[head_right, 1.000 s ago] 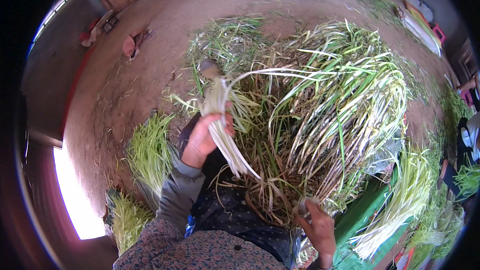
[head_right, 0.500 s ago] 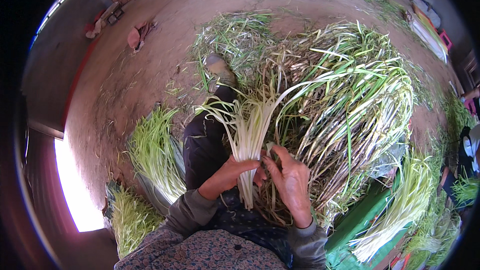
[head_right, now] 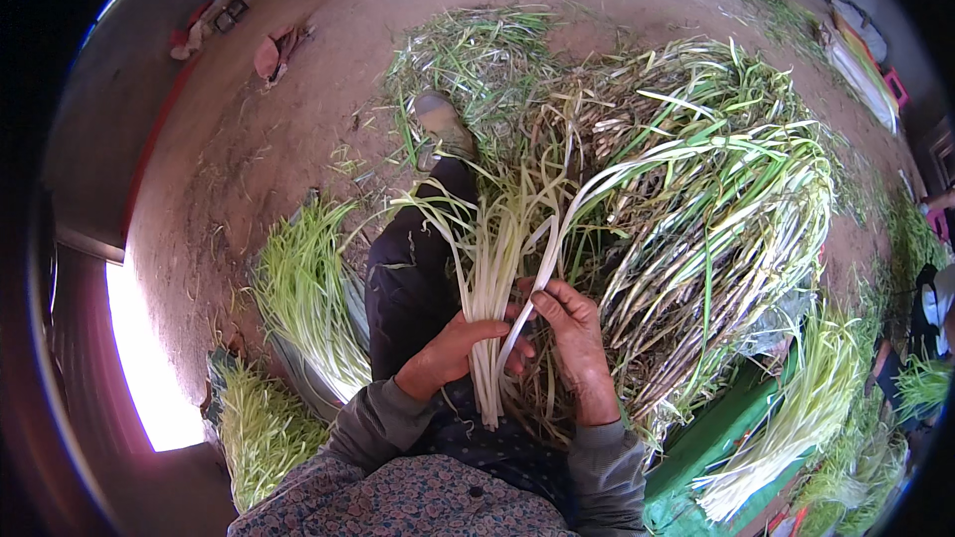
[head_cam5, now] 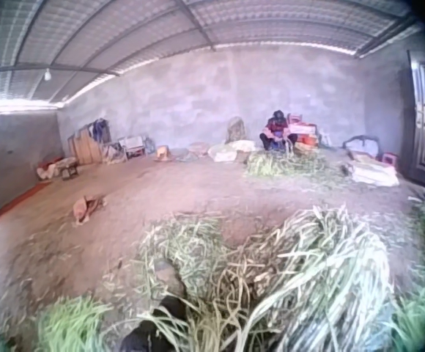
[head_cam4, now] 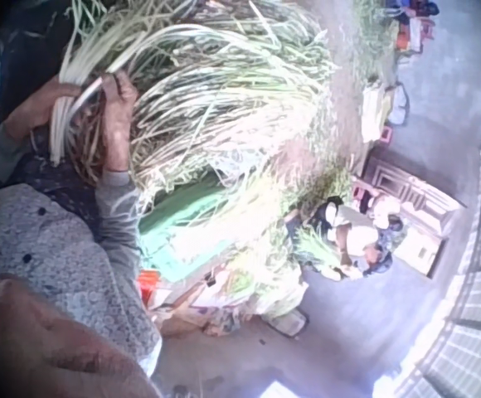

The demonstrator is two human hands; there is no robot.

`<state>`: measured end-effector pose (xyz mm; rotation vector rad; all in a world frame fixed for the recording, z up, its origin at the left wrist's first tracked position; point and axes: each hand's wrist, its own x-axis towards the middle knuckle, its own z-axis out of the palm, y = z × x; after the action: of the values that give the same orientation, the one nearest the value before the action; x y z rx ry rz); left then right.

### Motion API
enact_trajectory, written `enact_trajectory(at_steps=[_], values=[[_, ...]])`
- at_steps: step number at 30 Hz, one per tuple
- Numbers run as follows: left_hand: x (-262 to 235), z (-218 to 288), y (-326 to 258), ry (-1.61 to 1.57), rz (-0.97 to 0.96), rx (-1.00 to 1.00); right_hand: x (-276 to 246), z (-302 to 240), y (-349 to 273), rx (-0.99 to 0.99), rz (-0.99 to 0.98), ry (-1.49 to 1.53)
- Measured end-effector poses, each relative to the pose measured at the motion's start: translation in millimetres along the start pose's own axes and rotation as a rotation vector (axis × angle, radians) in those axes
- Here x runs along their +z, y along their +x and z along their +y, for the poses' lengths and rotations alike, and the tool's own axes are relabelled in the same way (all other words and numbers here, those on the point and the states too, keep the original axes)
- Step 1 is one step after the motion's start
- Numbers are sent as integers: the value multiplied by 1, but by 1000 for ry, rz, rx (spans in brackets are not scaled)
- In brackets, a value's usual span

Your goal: The person sits on the floor and processes a large pile of long, white vegetable stalks by hand. They repeatedly pick up stalks, peel off outer layers, and separate the usable parts from the waste, which is discarded onto the floor.

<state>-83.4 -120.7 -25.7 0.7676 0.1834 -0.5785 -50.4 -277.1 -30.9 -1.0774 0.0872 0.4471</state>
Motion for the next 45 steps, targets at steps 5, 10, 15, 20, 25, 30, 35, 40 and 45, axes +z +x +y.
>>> enact_trajectory(at_steps=[5, 10, 15, 20, 25, 30, 35, 40, 45], values=[[-12, -13, 5, 66, 59, -32, -1, -4, -1, 63, -57, 24], [-12, -14, 7, 62, 124, -51, -5, 5, -2, -155, 123, -193], [-8, -14, 8, 99, 170, -34, 8, -6, -8, -243, 88, -550], [-2, -10, 5, 69, 136, -37, 14, -9, -11, -292, 175, -786], [-2, -8, 5, 148, 83, -8, 25, -18, -13, -452, 197, -853], [-7, -11, 3, 95, 54, -58, 18, -15, -3, -328, 110, -989], [-6, -9, 0, 21, 32, -70, 14, -6, -2, -127, 104, -616], [-9, -11, 1, 58, 7, -84, 6, -3, 1, -177, 34, -687], [-3, -11, 1, 233, 34, -16, 15, -14, -3, -143, 1, -806]])
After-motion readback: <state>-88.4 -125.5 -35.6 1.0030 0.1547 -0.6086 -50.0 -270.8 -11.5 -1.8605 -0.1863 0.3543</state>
